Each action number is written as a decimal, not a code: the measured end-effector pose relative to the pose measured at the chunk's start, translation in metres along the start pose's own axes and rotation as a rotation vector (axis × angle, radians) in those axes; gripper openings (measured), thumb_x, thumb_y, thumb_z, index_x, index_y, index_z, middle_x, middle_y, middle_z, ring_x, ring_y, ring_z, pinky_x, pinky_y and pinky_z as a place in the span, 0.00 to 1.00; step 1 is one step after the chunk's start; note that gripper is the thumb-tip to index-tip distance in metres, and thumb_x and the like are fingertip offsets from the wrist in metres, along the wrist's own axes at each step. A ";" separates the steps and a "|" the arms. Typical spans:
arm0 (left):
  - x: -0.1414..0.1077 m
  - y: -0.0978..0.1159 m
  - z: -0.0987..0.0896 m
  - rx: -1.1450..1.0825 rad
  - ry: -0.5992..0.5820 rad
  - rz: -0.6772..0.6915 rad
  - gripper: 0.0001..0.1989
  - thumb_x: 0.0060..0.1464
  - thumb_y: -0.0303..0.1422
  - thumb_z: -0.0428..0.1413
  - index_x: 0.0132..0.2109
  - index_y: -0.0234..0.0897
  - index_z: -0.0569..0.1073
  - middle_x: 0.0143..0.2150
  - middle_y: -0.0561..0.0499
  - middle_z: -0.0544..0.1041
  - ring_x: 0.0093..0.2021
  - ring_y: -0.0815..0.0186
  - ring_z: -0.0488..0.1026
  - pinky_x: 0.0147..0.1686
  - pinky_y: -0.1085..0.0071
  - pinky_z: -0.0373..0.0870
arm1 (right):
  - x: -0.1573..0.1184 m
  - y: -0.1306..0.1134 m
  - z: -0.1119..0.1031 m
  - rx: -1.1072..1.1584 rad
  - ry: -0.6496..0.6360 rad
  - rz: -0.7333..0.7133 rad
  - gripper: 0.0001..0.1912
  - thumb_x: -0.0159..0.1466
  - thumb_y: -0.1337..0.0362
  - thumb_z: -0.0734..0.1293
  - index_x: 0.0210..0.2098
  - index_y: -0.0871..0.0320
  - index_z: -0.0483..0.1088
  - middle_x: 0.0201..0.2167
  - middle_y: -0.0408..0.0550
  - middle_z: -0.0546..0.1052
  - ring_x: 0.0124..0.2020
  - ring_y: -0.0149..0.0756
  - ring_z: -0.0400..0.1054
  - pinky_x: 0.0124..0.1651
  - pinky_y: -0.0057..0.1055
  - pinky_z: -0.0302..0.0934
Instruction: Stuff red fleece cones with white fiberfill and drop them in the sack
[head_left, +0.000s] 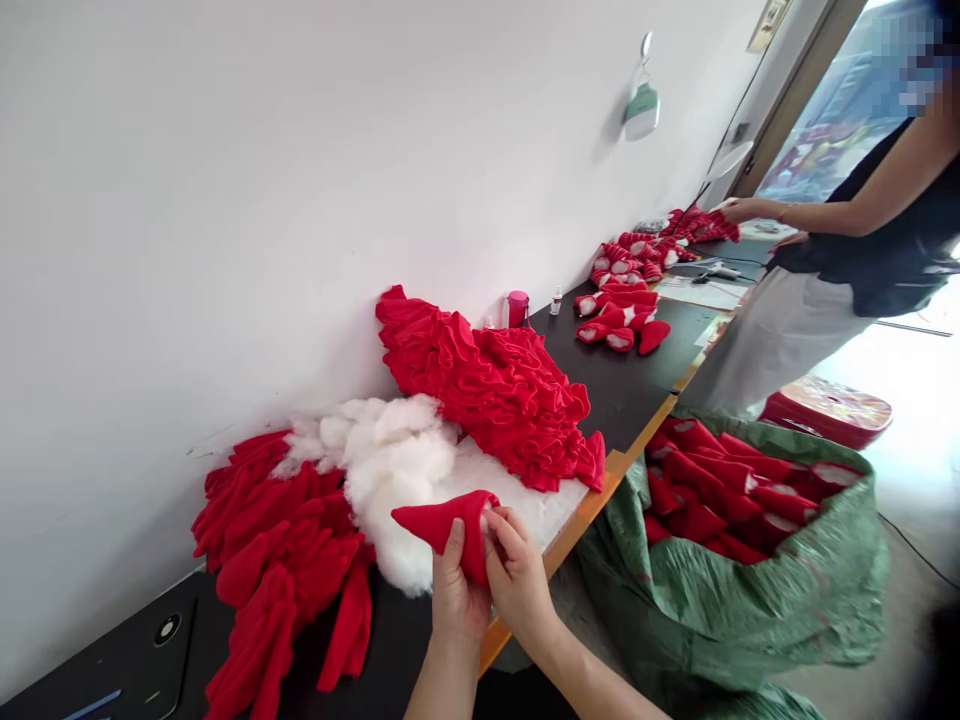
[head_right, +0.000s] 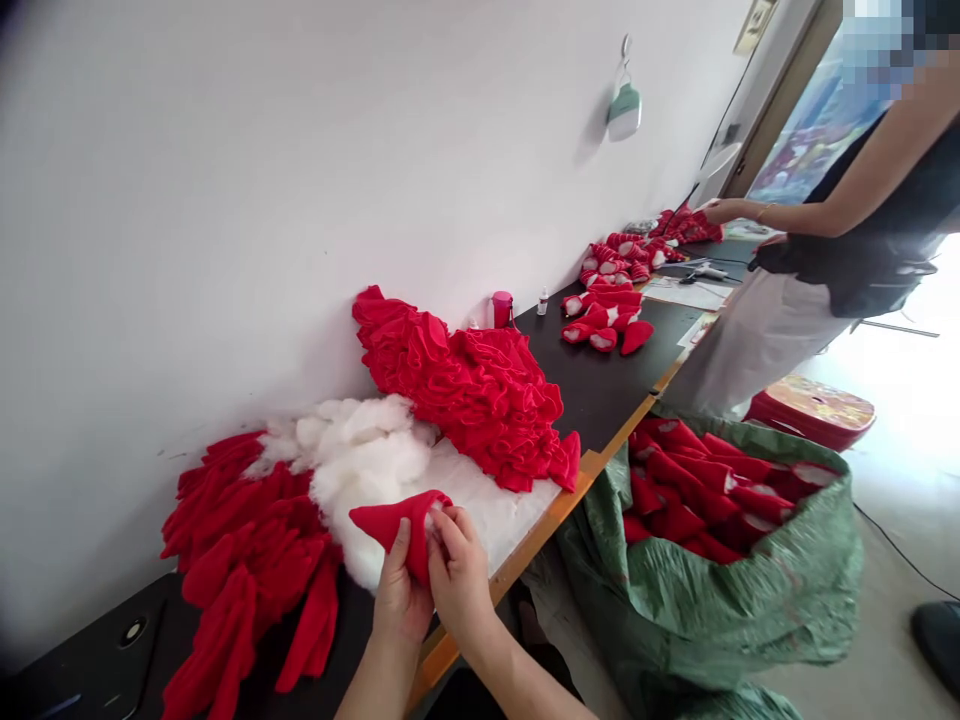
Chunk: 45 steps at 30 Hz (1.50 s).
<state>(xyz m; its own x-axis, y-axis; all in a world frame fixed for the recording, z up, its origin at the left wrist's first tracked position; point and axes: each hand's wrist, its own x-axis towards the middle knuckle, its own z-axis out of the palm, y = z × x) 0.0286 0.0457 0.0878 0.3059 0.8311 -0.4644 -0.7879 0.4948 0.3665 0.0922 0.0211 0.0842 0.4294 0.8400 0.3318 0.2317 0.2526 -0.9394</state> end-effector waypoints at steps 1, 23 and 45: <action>0.000 0.000 0.000 -0.003 -0.002 -0.015 0.10 0.56 0.32 0.57 0.42 0.29 0.76 0.41 0.41 0.79 0.41 0.62 0.77 0.46 0.72 0.73 | 0.002 -0.002 0.003 -0.051 0.003 -0.047 0.11 0.63 0.69 0.59 0.38 0.55 0.72 0.36 0.50 0.72 0.38 0.39 0.69 0.40 0.33 0.68; 0.000 0.103 -0.037 -0.297 0.349 0.356 0.09 0.62 0.26 0.47 0.44 0.31 0.72 0.40 0.43 0.78 0.40 0.60 0.77 0.42 0.66 0.76 | 0.094 0.029 0.004 0.239 -0.091 0.244 0.19 0.51 0.46 0.70 0.33 0.54 0.70 0.25 0.41 0.71 0.22 0.30 0.63 0.24 0.27 0.58; 0.015 0.023 0.004 0.205 0.110 0.485 0.31 0.41 0.26 0.68 0.52 0.39 0.67 0.45 0.46 0.77 0.44 0.58 0.76 0.44 0.65 0.73 | 0.018 0.019 0.021 0.091 -0.057 0.187 0.18 0.63 0.58 0.62 0.51 0.54 0.64 0.42 0.51 0.72 0.43 0.41 0.69 0.47 0.40 0.66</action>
<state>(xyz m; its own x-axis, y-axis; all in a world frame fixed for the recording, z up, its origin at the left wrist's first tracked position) 0.0166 0.0703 0.0927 -0.1337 0.9505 -0.2806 -0.7008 0.1095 0.7049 0.0857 0.0511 0.0709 0.4071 0.9013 0.1482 0.0717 0.1302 -0.9889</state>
